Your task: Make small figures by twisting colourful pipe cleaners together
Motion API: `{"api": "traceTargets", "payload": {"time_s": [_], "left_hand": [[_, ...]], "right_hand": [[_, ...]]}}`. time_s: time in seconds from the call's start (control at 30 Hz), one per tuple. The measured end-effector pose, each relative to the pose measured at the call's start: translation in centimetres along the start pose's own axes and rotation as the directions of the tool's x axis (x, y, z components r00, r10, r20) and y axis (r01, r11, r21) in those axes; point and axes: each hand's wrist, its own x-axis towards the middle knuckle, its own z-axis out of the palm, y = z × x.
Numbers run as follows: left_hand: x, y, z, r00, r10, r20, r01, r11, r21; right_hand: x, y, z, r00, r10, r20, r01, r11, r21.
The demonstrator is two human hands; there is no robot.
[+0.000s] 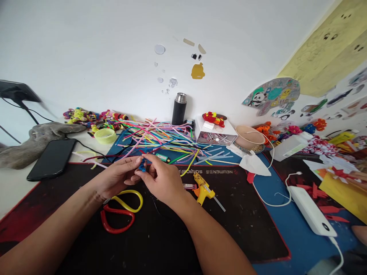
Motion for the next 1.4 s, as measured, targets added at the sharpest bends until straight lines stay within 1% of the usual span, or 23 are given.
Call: {"api": "traceTargets", "payload": {"time_s": [0.2, 0.43, 0.6, 0.8, 1.0, 1.27, 1.4], "left_hand": [[-0.09, 0.12, 0.24, 1.0, 0.001, 0.018, -0.001, 1.0, 0.006], [-0.04, 0.02, 0.08, 1.0, 0.003, 0.022, -0.004, 1.0, 0.023], [-0.05, -0.04, -0.01, 1.0, -0.007, 0.024, 0.006, 0.999, 0.049], [-0.01, -0.01, 0.13, 1.0, -0.014, 0.016, 0.013, 0.999, 0.045], [-0.07, 0.05, 0.26, 1.0, -0.013, 0.01, 0.013, 0.999, 0.038], [0.12, -0.21, -0.24, 0.999, -0.012, 0.034, 0.01, 0.998, 0.054], [0.16, -0.23, -0.19, 0.999, -0.009, 0.031, 0.007, 0.999, 0.048]], "right_hand": [[-0.01, -0.12, -0.05, 1.0, 0.027, -0.012, -0.027, 1.0, 0.015], [-0.09, 0.09, 0.05, 0.999, 0.029, -0.027, -0.03, 0.999, -0.03], [-0.1, 0.1, 0.0, 0.999, 0.018, -0.036, -0.019, 0.999, -0.042], [-0.06, 0.21, 0.09, 0.997, -0.027, -0.075, 0.024, 0.999, -0.04], [-0.05, 0.02, -0.03, 0.998, -0.008, -0.068, 0.004, 0.998, -0.057], [-0.03, 0.15, 0.02, 0.994, -0.061, -0.092, 0.057, 0.997, -0.048], [-0.06, 0.26, 0.05, 0.992, -0.076, -0.101, 0.071, 0.996, -0.05]]}}
